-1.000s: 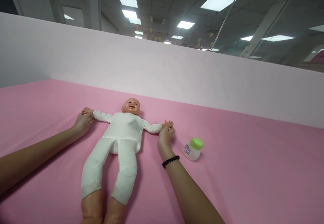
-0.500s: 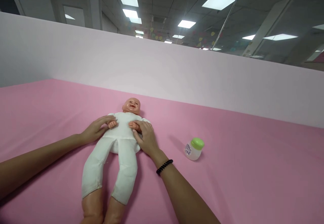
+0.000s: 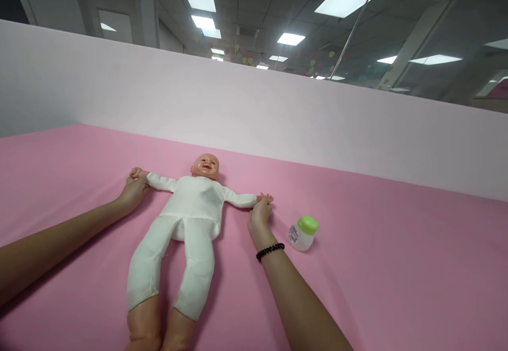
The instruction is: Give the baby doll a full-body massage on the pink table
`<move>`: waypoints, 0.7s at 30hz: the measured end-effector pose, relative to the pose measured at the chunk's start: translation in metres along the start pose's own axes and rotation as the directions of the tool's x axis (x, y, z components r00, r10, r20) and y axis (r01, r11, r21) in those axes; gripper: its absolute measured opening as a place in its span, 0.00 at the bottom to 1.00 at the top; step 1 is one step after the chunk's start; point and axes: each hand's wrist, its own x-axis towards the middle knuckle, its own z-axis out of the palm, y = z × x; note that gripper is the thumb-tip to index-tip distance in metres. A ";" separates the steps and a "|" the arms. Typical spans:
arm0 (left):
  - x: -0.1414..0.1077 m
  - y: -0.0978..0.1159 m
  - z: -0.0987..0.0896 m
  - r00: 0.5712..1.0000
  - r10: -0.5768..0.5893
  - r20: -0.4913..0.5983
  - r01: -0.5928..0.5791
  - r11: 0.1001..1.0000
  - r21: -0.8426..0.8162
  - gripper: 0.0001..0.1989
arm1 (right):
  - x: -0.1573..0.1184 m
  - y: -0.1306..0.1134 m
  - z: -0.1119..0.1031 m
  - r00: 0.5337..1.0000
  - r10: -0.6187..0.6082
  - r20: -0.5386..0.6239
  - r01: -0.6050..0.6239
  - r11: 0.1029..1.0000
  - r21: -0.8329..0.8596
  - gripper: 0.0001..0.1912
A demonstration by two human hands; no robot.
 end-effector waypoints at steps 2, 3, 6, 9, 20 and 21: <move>-0.005 -0.002 0.000 0.987 0.157 0.041 -0.160 0.984 0.081 0.20 | -0.013 -0.001 0.003 0.990 -0.142 -0.005 0.142 0.990 -0.010 0.24; -0.010 -0.003 0.000 0.957 0.276 0.094 -0.286 0.950 0.124 0.22 | -0.023 -0.001 0.004 0.966 -0.255 0.031 0.256 0.967 -0.021 0.25; -0.028 -0.003 0.001 0.735 0.548 0.399 -0.650 0.737 0.186 0.24 | -0.053 -0.002 0.007 0.754 -0.582 0.306 0.619 0.785 -0.030 0.26; -0.041 -0.002 0.002 0.448 0.489 0.749 -0.846 0.502 0.179 0.20 | -0.074 -0.002 0.006 0.338 -0.653 0.678 0.895 0.445 -0.017 0.20; -0.045 -0.003 0.007 0.617 0.483 0.622 -0.729 0.648 0.220 0.21 | -0.077 0.001 0.006 0.325 -0.667 0.671 0.898 0.440 0.002 0.20; -0.042 -0.003 0.007 0.680 0.510 0.528 -0.671 0.722 0.167 0.21 | -0.073 0.000 0.007 0.443 -0.689 0.573 0.840 0.543 0.004 0.20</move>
